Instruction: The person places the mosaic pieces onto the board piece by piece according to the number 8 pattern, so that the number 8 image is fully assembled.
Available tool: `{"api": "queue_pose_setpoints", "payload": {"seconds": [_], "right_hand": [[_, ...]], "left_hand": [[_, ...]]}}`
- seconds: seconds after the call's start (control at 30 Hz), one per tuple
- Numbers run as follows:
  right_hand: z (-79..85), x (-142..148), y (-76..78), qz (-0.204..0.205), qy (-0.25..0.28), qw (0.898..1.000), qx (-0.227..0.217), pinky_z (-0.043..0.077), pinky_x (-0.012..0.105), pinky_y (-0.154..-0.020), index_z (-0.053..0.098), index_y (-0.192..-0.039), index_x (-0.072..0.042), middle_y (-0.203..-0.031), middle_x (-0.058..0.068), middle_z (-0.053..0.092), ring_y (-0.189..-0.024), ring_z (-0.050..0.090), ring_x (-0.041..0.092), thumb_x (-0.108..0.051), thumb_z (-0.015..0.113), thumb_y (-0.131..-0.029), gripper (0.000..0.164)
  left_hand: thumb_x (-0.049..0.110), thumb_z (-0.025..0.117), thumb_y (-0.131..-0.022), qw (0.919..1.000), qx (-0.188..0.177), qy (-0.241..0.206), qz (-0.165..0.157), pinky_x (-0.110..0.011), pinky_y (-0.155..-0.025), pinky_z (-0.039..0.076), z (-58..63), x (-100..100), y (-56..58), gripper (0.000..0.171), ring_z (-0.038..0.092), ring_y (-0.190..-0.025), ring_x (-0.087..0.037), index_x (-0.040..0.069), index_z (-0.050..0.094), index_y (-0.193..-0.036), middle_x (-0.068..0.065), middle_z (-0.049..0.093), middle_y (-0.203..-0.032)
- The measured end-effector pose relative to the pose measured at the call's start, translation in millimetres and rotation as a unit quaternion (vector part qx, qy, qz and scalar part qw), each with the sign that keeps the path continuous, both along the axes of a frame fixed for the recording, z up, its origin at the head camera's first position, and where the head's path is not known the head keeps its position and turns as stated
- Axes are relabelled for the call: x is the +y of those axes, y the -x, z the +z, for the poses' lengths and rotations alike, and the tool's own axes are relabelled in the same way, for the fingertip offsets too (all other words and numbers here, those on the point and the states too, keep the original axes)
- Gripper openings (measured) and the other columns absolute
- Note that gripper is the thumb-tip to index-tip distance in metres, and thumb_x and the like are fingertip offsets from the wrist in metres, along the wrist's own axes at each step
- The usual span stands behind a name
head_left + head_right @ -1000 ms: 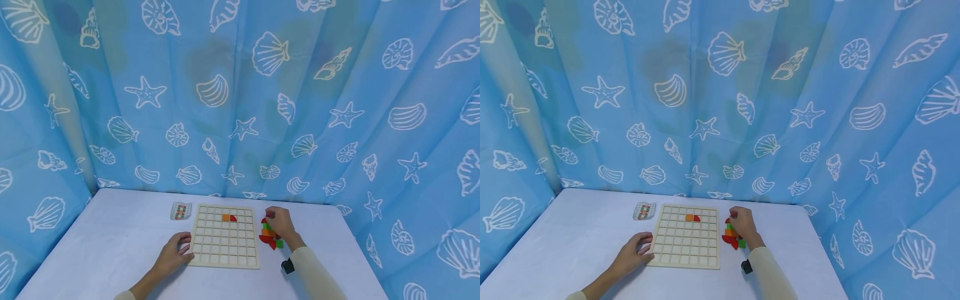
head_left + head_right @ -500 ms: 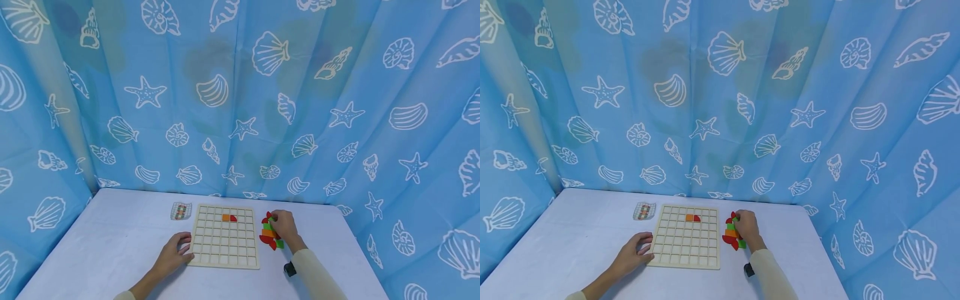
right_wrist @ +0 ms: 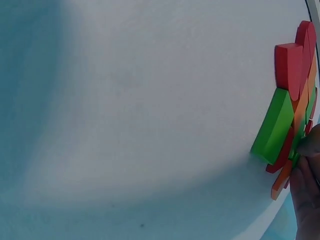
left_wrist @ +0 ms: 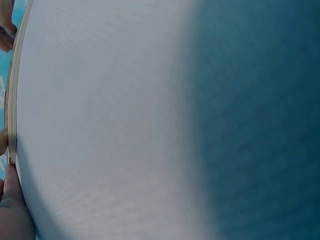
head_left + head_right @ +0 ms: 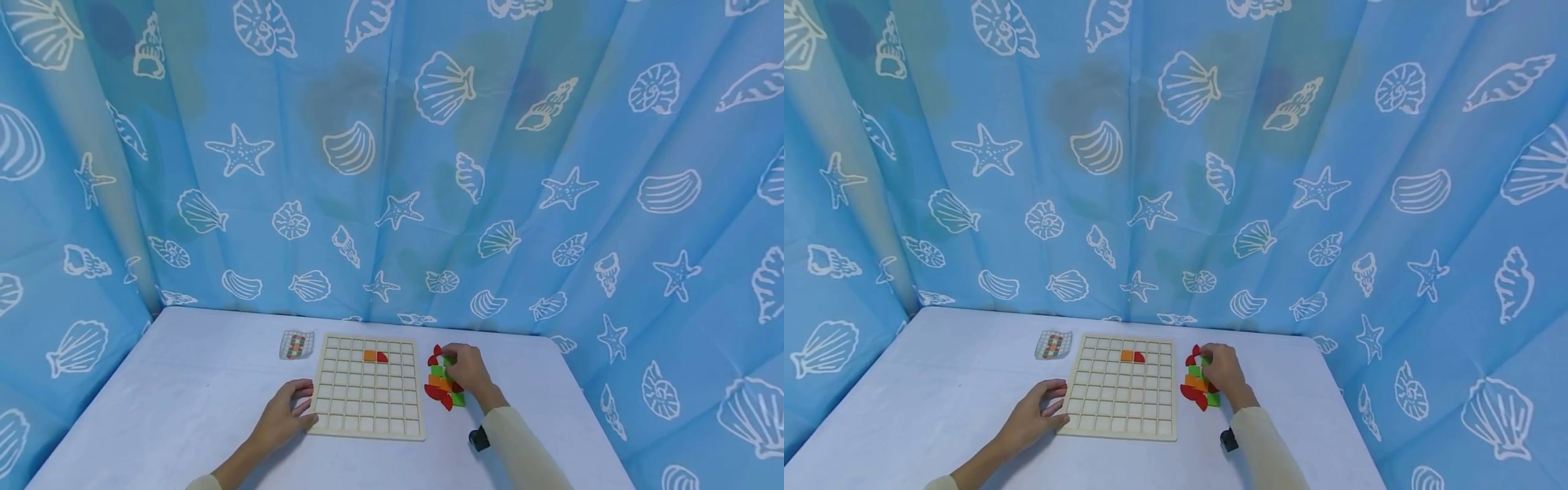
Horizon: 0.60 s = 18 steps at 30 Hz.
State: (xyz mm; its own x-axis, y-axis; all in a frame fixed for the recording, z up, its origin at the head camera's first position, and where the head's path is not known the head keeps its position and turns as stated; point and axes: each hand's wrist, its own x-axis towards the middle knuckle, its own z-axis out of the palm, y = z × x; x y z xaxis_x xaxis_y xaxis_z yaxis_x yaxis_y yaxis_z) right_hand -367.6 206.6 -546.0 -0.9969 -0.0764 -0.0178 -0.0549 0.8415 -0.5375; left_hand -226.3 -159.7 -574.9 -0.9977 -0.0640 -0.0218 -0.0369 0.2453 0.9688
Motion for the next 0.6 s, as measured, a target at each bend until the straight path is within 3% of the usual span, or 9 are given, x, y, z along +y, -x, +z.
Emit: {"api": "queue_pose_setpoints", "payload": {"seconds": [0.4, 0.6], "right_hand": [[-3.0, 0.2, -1.1, -0.008, 0.005, 1.0, 0.004, 0.058, 0.044, -0.094, 0.067, -0.124, -0.006, -0.119, 0.011, 0.065, -0.105, 0.056, 0.027, -0.003, 0.076, -0.079, 0.046], [-0.5, -6.1, -4.9, -0.006, 0.015, 0.999, 0.029, 0.06, 0.042, -0.09, 0.067, -0.123, -0.007, -0.118, 0.01, 0.066, -0.105, 0.057, 0.026, -0.006, 0.076, -0.08, 0.045]], "left_hand": [[-0.013, 0.076, -0.069, 0.9999, -0.005, 0.011, 0.003, -0.019, -0.095, 0.053, -2.4, -0.4, 3.2, 0.068, 0.053, -0.121, -0.032, -0.004, 0.049, -0.131, -0.015, 0.054, -0.127], [-0.013, 0.076, -0.069, 0.9999, -0.007, 0.01, 0.0, -0.02, -0.094, 0.054, -3.8, -0.8, 1.9, 0.067, 0.053, -0.12, -0.033, -0.004, 0.05, -0.13, -0.015, 0.054, -0.126]]}}
